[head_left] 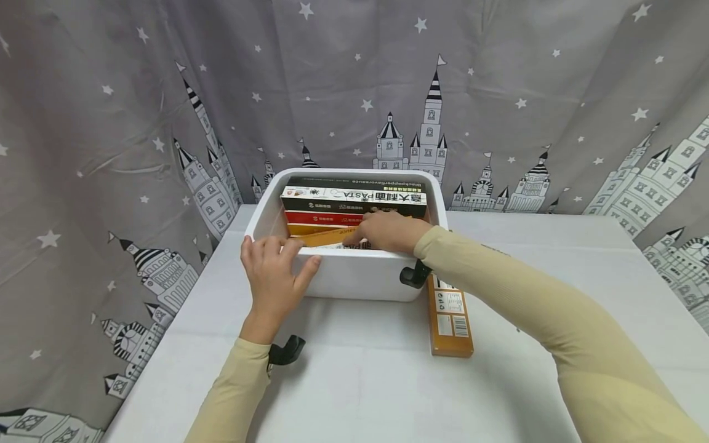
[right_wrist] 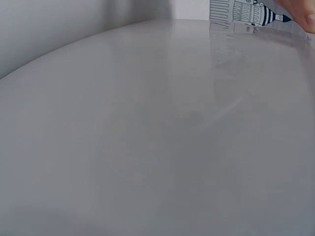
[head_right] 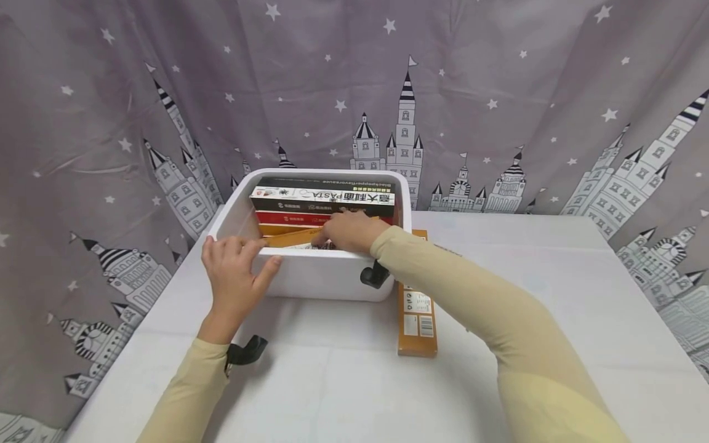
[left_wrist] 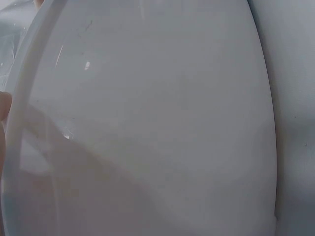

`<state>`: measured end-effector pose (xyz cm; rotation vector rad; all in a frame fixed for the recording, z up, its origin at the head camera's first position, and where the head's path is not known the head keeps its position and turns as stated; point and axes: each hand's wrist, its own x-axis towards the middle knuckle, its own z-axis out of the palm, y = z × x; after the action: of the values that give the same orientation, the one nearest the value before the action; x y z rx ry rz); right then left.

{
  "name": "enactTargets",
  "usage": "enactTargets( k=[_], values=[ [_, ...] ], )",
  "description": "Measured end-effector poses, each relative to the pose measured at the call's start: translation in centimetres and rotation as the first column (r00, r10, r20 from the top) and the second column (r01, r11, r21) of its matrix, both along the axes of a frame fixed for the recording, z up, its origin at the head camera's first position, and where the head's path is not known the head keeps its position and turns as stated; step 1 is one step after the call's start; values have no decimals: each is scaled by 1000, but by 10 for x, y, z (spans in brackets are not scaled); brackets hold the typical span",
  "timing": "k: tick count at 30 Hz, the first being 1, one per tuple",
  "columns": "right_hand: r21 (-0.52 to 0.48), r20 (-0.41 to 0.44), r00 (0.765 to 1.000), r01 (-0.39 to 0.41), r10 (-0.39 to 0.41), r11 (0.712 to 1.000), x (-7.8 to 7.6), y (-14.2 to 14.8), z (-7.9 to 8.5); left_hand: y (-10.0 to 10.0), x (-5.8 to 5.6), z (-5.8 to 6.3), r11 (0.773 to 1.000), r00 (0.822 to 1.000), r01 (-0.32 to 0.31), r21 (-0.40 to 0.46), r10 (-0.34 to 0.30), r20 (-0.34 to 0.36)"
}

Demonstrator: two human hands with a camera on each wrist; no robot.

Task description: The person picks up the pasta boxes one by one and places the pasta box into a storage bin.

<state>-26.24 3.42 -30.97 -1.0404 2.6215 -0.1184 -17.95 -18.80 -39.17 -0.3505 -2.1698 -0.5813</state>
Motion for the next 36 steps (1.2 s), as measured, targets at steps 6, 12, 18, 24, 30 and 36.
enactTargets(
  k=[6, 12, 18, 24, 30, 36],
  values=[
    [-5, 27, 1000, 10, -10, 1000, 2, -1, 1, 0, -1, 0, 1000, 1000, 1, 1, -1, -15],
    [-4, 59, 998, 18, -18, 1000, 2, -3, 1, 0, 0, 1, 1000, 1000, 4, 1, -4, -15],
    [-9, 0, 1000, -11, 11, 1000, 0, -5, -1, 0, 0, 1, 1000, 1000, 3, 1, -3, -6],
    [-9, 25, 1000, 18, -18, 1000, 2, -4, 0, 0, 2, 2, 1000, 1000, -3, 1, 3, -7],
    [-17, 33, 999, 19, -18, 1000, 6, -2, 2, 2, 7, 4, 1000, 1000, -9, -4, 9, 0],
    [13, -27, 1000, -8, 8, 1000, 11, 3, 4, 4, 12, 5, 1000, 1000, -18, -9, 18, -3]
  ],
)
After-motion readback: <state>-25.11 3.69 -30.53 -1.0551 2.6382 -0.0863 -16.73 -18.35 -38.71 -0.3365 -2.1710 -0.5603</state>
